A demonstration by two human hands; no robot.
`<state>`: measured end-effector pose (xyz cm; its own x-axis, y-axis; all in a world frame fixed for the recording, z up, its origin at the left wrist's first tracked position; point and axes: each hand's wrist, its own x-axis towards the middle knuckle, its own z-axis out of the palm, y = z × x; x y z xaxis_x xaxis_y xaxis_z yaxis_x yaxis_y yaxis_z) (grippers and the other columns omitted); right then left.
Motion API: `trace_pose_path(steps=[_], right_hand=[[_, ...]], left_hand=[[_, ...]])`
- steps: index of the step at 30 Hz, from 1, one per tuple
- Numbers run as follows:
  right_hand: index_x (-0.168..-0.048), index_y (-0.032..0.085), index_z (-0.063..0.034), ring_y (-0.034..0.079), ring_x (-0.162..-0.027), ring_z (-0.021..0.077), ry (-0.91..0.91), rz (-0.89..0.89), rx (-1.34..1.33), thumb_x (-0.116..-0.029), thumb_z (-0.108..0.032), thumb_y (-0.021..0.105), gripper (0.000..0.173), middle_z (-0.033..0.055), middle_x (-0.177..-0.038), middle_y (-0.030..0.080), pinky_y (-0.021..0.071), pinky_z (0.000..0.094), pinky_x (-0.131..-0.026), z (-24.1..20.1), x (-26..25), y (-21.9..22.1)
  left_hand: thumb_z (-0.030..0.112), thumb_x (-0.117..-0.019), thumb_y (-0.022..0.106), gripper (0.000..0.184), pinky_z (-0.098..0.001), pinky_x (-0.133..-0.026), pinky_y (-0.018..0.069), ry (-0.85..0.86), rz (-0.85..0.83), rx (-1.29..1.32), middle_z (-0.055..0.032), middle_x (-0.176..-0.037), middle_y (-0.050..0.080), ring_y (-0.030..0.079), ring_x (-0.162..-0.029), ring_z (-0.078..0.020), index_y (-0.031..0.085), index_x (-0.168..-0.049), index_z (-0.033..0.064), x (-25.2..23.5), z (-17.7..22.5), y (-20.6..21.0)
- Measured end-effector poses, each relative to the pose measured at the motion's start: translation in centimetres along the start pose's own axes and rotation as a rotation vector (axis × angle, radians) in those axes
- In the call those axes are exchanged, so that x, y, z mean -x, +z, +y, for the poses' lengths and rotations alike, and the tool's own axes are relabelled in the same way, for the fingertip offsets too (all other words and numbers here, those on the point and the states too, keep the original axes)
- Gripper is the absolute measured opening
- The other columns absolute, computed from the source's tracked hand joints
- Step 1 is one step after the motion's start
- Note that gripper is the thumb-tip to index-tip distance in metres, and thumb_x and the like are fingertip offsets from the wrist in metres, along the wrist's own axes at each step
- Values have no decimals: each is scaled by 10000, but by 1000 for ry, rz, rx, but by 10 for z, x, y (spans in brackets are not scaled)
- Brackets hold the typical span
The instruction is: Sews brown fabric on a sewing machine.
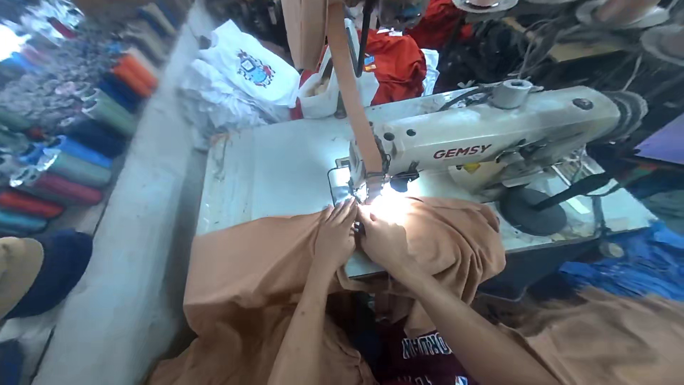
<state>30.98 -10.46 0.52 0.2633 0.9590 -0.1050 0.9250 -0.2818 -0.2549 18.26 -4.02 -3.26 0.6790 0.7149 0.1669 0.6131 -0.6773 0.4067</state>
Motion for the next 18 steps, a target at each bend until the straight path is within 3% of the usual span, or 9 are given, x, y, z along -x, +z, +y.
trace_pose_path(steps=[3, 6, 9, 12, 14, 16, 18], right_hand=[[-1332, 645, -153, 708, -967, 377, -22, 28, 43, -975, -252, 538, 386, 150, -1114, 715, 545, 587, -721, 3, -10, 2], [-1292, 670, -169, 713, -959, 365, -45, 97, 64, -956, -277, 559, 371, 136, -1084, 725, 552, 573, -708, 7, -14, 8], [-1344, 658, -184, 718, -900, 367, -71, 145, 64, -938, -274, 597, 420, 138, -1064, 725, 558, 560, -662, 12, -12, 13], [-1370, 642, -161, 698, -1039, 369, -61, 62, 45, -951, -258, 565, 437, 146, -1155, 717, 554, 578, -784, 9, -13, 2], [-1333, 671, -169, 709, -1021, 351, -87, 109, 22, -931, -231, 576, 418, 128, -1142, 727, 565, 566, -764, 13, -12, 6], [-1322, 683, -207, 726, -927, 330, -113, 142, -6, -910, -202, 606, 420, 105, -1108, 732, 582, 549, -685, 18, -6, 13], [-1357, 653, -232, 725, -911, 352, -94, 49, -31, -930, -200, 591, 434, 123, -1107, 733, 567, 569, -681, 19, 0, 8]], left_hand=[[95, -976, 469, 505, -430, -1259, 251, -22, 9, -15, -8, -1580, 478, 375, -1499, -150, 568, -1469, 142, -11, 0, 2], [101, -968, 482, 511, -430, -1258, 255, -13, 43, -36, -7, -1579, 480, 384, -1495, -150, 566, -1470, 141, -15, 0, 5], [117, -971, 467, 527, -434, -1268, 217, -34, -26, -88, -5, -1615, 429, 341, -1517, -154, 538, -1493, 132, -15, 3, 2], [117, -961, 482, 528, -417, -1262, 239, -39, -55, -77, -16, -1614, 430, 350, -1513, -157, 539, -1485, 102, -19, 0, 2], [124, -974, 491, 503, -410, -1255, 254, -26, -54, -43, -40, -1596, 455, 366, -1504, -161, 549, -1469, 62, -25, -4, 1], [266, -1074, 398, 456, -389, -1257, 258, -16, -45, -55, -36, -1571, 488, 377, -1496, -146, 568, -1455, 81, -36, -11, -1], [338, -1086, 367, 474, -391, -1257, 255, 5, -32, -43, -44, -1547, 512, 386, -1488, -151, 615, -1400, 82, -48, -18, -4]])
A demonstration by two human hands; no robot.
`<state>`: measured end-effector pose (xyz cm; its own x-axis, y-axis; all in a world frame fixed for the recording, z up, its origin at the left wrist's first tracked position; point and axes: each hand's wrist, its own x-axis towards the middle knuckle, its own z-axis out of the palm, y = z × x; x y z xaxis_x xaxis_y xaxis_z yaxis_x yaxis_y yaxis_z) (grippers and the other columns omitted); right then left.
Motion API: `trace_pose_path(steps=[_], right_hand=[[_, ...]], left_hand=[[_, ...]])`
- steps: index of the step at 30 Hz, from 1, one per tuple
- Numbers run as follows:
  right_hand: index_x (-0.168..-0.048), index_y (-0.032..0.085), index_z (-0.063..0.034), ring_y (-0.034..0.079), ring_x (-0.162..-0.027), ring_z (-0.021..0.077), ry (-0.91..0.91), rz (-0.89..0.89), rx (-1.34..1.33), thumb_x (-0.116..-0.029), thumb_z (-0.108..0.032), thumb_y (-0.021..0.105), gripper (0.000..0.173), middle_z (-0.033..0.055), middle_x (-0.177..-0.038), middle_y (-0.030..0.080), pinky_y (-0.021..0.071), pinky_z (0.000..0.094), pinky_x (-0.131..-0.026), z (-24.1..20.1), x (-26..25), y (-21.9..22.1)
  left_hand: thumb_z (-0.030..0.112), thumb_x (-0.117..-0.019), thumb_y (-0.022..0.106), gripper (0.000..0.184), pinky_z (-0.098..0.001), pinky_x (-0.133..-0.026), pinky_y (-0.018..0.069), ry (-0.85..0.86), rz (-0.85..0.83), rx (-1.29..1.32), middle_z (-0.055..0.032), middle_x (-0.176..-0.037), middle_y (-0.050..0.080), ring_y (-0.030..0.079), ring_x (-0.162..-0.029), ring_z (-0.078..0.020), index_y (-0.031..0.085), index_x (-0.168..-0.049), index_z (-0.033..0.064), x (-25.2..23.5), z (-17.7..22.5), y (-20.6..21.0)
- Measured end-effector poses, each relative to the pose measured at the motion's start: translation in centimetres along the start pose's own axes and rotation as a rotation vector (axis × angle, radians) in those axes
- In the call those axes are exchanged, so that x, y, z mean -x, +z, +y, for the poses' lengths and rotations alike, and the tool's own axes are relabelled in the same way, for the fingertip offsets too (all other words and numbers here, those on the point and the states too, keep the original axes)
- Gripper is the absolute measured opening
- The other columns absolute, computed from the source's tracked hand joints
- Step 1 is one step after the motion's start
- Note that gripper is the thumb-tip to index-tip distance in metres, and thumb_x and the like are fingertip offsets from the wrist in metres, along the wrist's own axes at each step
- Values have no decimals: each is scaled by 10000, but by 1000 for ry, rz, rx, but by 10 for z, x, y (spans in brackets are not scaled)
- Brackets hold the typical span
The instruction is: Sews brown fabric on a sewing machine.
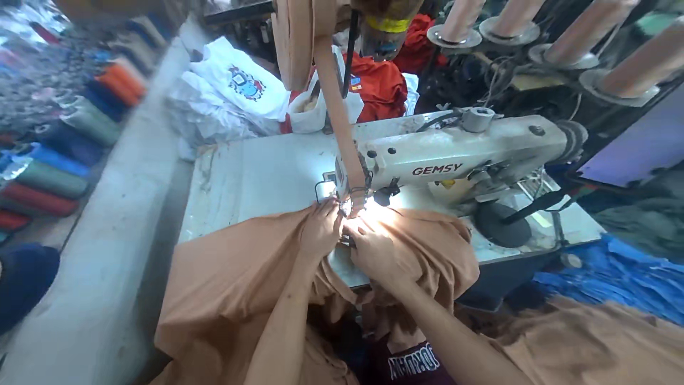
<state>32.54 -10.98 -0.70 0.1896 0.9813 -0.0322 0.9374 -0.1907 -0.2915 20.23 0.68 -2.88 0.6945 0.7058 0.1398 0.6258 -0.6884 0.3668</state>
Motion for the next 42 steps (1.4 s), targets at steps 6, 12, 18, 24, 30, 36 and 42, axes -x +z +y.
trace_pose_path(steps=[6, 12, 18, 24, 30, 36, 42], right_hand=[[-1229, 707, -151, 705, -1028, 349, -28, -18, -57, -942, -218, 591, 317, 128, -1128, 722, 560, 574, -787, 6, -12, -9], [-1240, 728, -220, 732, -967, 333, -155, 119, -101, -934, -238, 613, 328, 78, -1117, 756, 566, 591, -753, 36, -26, 4], [-1300, 707, -302, 731, -905, 355, -177, 59, -53, -926, -222, 619, 393, 122, -1084, 753, 558, 582, -733, 41, -9, -4], [-1383, 655, -319, 728, -853, 355, -169, 82, 62, -899, -176, 625, 506, 126, -1072, 744, 558, 563, -662, 33, -10, -1], [-1265, 696, -139, 700, -1069, 350, -66, -53, -19, -946, -181, 592, 337, 135, -1172, 720, 557, 582, -834, 16, -27, -9], [-1271, 696, -142, 659, -1149, 366, 65, -85, -119, -990, -289, 569, 341, 167, -1219, 691, 534, 582, -918, -1, -24, -17], [-1461, 588, -205, 599, -1271, 373, -4, -121, 22, -963, -212, 574, 499, 186, -1454, 568, 526, 543, -953, -7, -4, -33]], left_hand=[[282, -1066, 448, 372, -505, -1237, 273, -120, 159, -4, -40, -1489, 571, 443, -1456, -219, 683, -1311, 129, -4, 6, -4], [155, -1036, 522, 298, -366, -1001, 538, -388, 380, 459, -136, -1191, 699, 673, -1108, -197, 661, -1257, 11, 38, 51, 5], [232, -1029, 514, 320, -430, -1048, 491, -206, 304, -7, -122, -1258, 664, 614, -1193, -284, 734, -1245, 146, 55, 45, 20], [255, -1008, 519, 377, -481, -1075, 453, -207, 240, -64, -138, -1331, 634, 591, -1231, -320, 690, -1341, 210, 49, 47, 19], [187, -942, 587, 348, -512, -1050, 445, -220, 272, -103, -55, -1366, 632, 590, -1258, -256, 729, -1259, 208, 29, 42, 15], [313, -998, 501, 398, -508, -1189, 300, -235, 26, -2, -93, -1501, 527, 457, -1408, -284, 672, -1341, 203, 1, 20, -11], [362, -977, 507, 520, -533, -1199, 287, -126, 10, -58, -22, -1581, 461, 414, -1456, -284, 525, -1497, 338, 31, 27, -10]])
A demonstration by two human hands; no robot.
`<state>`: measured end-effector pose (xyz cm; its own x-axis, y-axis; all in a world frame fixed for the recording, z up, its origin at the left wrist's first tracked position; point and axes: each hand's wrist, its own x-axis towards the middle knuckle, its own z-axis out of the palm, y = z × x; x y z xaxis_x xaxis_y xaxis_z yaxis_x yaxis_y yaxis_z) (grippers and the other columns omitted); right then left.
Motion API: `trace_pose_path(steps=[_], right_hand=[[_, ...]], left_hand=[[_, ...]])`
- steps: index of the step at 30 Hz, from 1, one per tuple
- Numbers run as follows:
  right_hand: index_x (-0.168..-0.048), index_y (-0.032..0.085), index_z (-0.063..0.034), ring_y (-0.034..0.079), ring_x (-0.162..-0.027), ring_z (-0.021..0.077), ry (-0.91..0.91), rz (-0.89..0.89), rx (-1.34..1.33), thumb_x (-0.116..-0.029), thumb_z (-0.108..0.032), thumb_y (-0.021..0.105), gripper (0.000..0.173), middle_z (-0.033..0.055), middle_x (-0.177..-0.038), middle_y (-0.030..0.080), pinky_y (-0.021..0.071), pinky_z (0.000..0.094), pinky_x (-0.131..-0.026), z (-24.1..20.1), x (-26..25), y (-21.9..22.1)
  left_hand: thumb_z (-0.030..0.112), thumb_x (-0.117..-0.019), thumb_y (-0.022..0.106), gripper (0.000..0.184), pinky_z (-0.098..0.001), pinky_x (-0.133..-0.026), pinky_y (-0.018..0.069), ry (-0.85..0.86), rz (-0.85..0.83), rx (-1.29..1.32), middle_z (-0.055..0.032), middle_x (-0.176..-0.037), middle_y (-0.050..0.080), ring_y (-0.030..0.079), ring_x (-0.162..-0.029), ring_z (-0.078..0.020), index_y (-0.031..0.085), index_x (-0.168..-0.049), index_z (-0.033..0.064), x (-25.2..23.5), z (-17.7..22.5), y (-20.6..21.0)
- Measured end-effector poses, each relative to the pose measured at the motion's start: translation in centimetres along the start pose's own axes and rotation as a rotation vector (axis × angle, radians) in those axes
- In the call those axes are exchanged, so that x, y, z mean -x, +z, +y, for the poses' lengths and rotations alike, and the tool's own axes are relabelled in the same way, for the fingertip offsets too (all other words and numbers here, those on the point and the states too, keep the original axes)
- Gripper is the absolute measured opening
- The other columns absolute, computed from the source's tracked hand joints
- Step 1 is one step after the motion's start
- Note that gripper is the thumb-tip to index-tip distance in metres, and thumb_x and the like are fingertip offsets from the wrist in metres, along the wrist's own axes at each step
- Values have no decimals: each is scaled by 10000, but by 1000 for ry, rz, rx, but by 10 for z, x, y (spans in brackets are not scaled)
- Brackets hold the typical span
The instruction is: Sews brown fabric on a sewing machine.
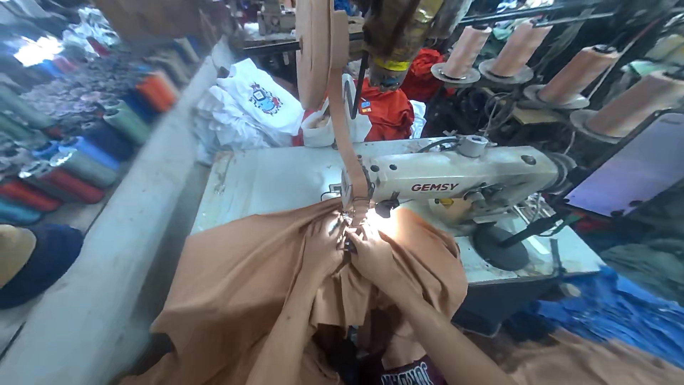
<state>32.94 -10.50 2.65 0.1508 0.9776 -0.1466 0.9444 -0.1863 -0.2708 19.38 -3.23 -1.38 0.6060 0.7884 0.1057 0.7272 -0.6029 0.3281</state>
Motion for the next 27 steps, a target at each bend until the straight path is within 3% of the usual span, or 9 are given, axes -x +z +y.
trace_pose_path(steps=[2, 6, 8, 10, 13, 17, 21, 25, 27], right_hand=[[-1392, 651, -188, 631, -1219, 383, -72, 127, 18, -922, -230, 577, 478, 196, -1384, 624, 540, 542, -900, 9, -2, 10], [-1410, 639, -217, 619, -1247, 386, -122, 129, 43, -924, -278, 578, 493, 201, -1414, 603, 513, 573, -968, 23, -16, 17], [-1338, 695, -195, 679, -1148, 396, -209, 241, 53, -869, -285, 618, 483, 207, -1293, 681, 538, 592, -906, 34, -27, 28], [-1313, 713, -185, 670, -1171, 366, -257, 192, 37, -858, -266, 620, 472, 169, -1273, 700, 518, 571, -962, 38, -33, 18], [-1351, 680, -180, 602, -1282, 340, -250, -9, -3, -942, -296, 589, 434, 140, -1346, 669, 438, 558, -1088, 52, -46, 8], [-1225, 757, -259, 730, -974, 336, -258, 179, -47, -931, -316, 648, 318, 107, -1125, 753, 564, 611, -818, 55, -28, 17], [-1257, 733, -242, 707, -885, 275, -151, 173, -101, -935, -321, 664, 339, 99, -1134, 693, 600, 517, -757, 47, 40, 29], [-1277, 716, -176, 704, -1057, 337, -37, 284, -14, -992, -294, 588, 335, 136, -1206, 705, 576, 576, -854, 99, 20, 21], [-1264, 709, -130, 653, -1183, 344, 8, 173, -22, -1006, -250, 559, 321, 149, -1260, 685, 527, 582, -970, 95, 8, 3]], left_hand=[[348, -984, 506, 562, -525, -1225, 253, -16, -49, 37, -18, -1623, 401, 351, -1500, -275, 458, -1544, 336, 15, 7, -2], [384, -1020, 484, 379, -521, -1205, 295, -17, 53, 47, -44, -1583, 449, 393, -1469, -282, 664, -1339, 284, 23, 5, 13], [398, -1052, 406, 402, -556, -1207, 259, -26, -16, 35, -33, -1618, 402, 359, -1486, -306, 655, -1348, 288, 22, 8, 5], [403, -1070, 325, 451, -613, -1192, 239, -10, -69, 5, -30, -1640, 375, 343, -1497, -342, 629, -1380, 283, 18, 10, 2], [398, -1057, 375, 404, -617, -1183, 235, -31, -29, 16, -21, -1616, 402, 346, -1488, -310, 687, -1289, 285, 19, 11, 9], [297, -1043, 464, 367, -635, -1171, 229, -37, -42, -17, -38, -1619, 395, 326, -1498, -312, 650, -1358, 322, 21, 15, 7], [390, -1054, 401, 369, -630, -1156, 252, -53, -16, -50, -45, -1581, 442, 376, -1463, -315, 663, -1307, 329, 21, 16, 11], [425, -1051, 378, 395, -635, -1155, 244, -77, -18, -70, -33, -1574, 454, 371, -1468, -306, 672, -1300, 339, 21, 20, 12], [429, -1053, 369, 408, -642, -1155, 242, -82, -21, -79, -34, -1581, 448, 362, -1476, -308, 659, -1322, 332, 20, 21, 14]])
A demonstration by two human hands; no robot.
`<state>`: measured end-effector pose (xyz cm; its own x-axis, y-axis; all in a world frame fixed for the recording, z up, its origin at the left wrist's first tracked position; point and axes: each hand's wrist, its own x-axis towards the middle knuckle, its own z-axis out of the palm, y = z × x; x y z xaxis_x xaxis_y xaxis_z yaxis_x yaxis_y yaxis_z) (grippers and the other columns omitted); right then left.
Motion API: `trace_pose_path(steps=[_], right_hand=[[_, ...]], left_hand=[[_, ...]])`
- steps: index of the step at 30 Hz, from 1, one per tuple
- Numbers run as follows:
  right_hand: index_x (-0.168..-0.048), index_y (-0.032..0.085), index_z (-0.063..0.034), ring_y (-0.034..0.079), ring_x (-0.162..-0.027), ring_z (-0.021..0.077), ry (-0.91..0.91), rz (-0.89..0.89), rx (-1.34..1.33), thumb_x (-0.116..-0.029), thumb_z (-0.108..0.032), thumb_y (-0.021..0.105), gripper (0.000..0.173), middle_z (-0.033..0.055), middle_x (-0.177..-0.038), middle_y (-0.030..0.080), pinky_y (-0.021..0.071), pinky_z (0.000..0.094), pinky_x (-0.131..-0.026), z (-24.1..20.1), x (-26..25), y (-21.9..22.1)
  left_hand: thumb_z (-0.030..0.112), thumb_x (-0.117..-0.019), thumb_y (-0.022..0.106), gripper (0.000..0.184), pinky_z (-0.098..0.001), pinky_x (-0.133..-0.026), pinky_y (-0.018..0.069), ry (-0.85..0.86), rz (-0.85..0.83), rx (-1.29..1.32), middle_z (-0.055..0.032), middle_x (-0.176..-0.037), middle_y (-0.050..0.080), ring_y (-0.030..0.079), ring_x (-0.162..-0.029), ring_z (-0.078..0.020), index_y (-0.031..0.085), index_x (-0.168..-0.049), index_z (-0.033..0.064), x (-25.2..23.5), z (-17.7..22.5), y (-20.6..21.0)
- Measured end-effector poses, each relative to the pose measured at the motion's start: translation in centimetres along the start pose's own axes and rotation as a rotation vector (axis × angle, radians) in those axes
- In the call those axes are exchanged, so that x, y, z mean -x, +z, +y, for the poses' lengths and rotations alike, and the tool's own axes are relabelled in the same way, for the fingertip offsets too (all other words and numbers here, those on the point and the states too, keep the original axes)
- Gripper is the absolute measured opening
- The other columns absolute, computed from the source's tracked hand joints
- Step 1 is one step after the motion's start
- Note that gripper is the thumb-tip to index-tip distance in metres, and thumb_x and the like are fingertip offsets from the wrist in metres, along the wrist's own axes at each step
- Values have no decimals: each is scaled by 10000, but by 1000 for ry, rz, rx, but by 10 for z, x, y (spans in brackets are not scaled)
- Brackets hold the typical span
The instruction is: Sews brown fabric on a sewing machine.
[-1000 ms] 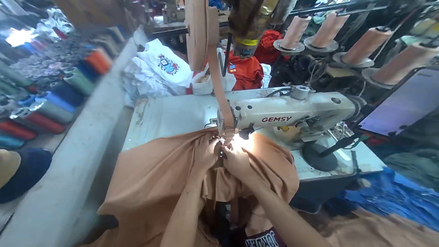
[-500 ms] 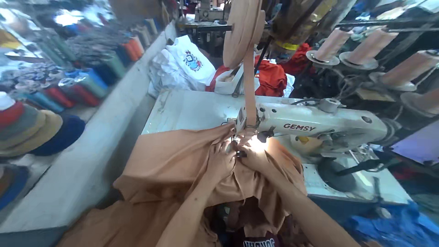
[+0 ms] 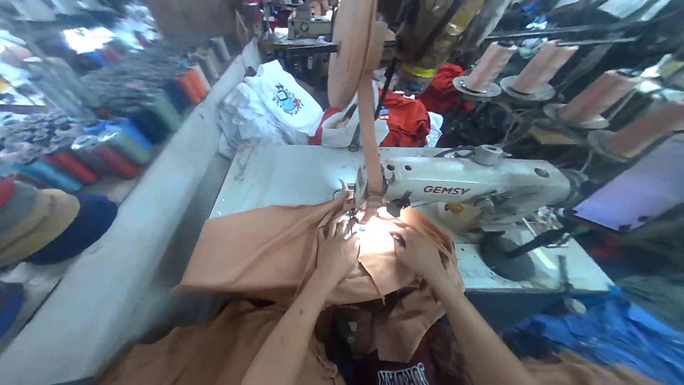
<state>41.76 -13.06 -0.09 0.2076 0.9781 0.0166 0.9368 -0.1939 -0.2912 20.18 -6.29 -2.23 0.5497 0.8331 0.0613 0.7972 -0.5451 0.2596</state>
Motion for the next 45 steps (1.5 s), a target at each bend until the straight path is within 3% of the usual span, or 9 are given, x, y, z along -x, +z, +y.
trace_pose_path(steps=[6, 9, 16, 24, 29, 32, 35, 41, 45], right_hand=[[-1438, 594, -161, 691, -1086, 336, -13, -160, -176, -1022, -235, 514, 431, 150, -1255, 679, 565, 566, -901, -83, 14, 14], [-1500, 534, -212, 702, -1047, 351, 78, -154, -6, -983, -239, 541, 518, 139, -1298, 661, 579, 555, -804, -103, 15, 20], [-1440, 597, -218, 708, -1041, 371, -81, -83, 63, -938, -232, 596, 503, 128, -1259, 701, 561, 590, -798, -83, -5, 26], [-1280, 697, -159, 720, -1010, 325, -259, 107, 15, -892, -251, 638, 402, 104, -1118, 743, 574, 554, -827, -50, -20, 39], [-1457, 594, -234, 703, -1109, 325, -174, -26, 39, -954, -240, 560, 504, 98, -1263, 720, 537, 542, -927, -69, -3, 13], [-1357, 663, -219, 733, -948, 315, -268, 107, 81, -900, -220, 611, 460, 86, -1123, 746, 589, 530, -745, -58, -10, 35], [-1352, 668, -217, 730, -947, 317, -287, 92, 91, -885, -219, 628, 468, 87, -1120, 744, 585, 533, -745, -55, -16, 38], [-1245, 728, -199, 726, -1011, 331, -335, 96, 50, -902, -225, 628, 358, 95, -1110, 755, 570, 577, -822, -44, -33, 41], [-1285, 714, -204, 690, -1124, 348, -296, 53, 29, -961, -261, 594, 349, 115, -1202, 733, 536, 597, -918, -42, -35, 38]], left_hand=[[339, -1051, 426, 375, -635, -1164, 235, 12, -4, 15, -37, -1576, 454, 372, -1472, -299, 644, -1356, 324, 2, -4, -3], [320, -998, 524, 395, -643, -1167, 218, 37, -50, 4, -31, -1594, 424, 340, -1489, -297, 626, -1380, 343, 1, -9, -5], [289, -925, 623, 449, -702, -1127, 222, 42, -35, 29, -33, -1584, 434, 337, -1487, -327, 634, -1371, 340, -5, -9, -11], [340, -991, 529, 368, -679, -1131, 231, 2, 9, -13, -24, -1559, 465, 377, -1463, -311, 646, -1340, 329, -7, -4, -7], [360, -1028, 442, 367, -648, -1138, 259, -4, 119, -6, -13, -1510, 520, 428, -1428, -293, 666, -1316, 322, -6, -4, 3], [348, -1005, 486, 368, -653, -1136, 237, 9, 71, 6, -17, -1529, 494, 402, -1439, -299, 654, -1332, 335, -7, -5, 0], [337, -992, 509, 363, -676, -1157, 182, 38, 9, 45, -17, -1565, 454, 337, -1485, -300, 669, -1318, 338, -8, -10, -3], [448, -945, 568, 364, -681, -1126, 235, 102, 89, -6, -8, -1502, 528, 398, -1448, -308, 687, -1277, 359, -14, -16, -2], [364, -925, 596, 371, -671, -1124, 258, 18, 67, -34, -40, -1489, 531, 421, -1417, -330, 701, -1281, 354, -21, -6, -11]])
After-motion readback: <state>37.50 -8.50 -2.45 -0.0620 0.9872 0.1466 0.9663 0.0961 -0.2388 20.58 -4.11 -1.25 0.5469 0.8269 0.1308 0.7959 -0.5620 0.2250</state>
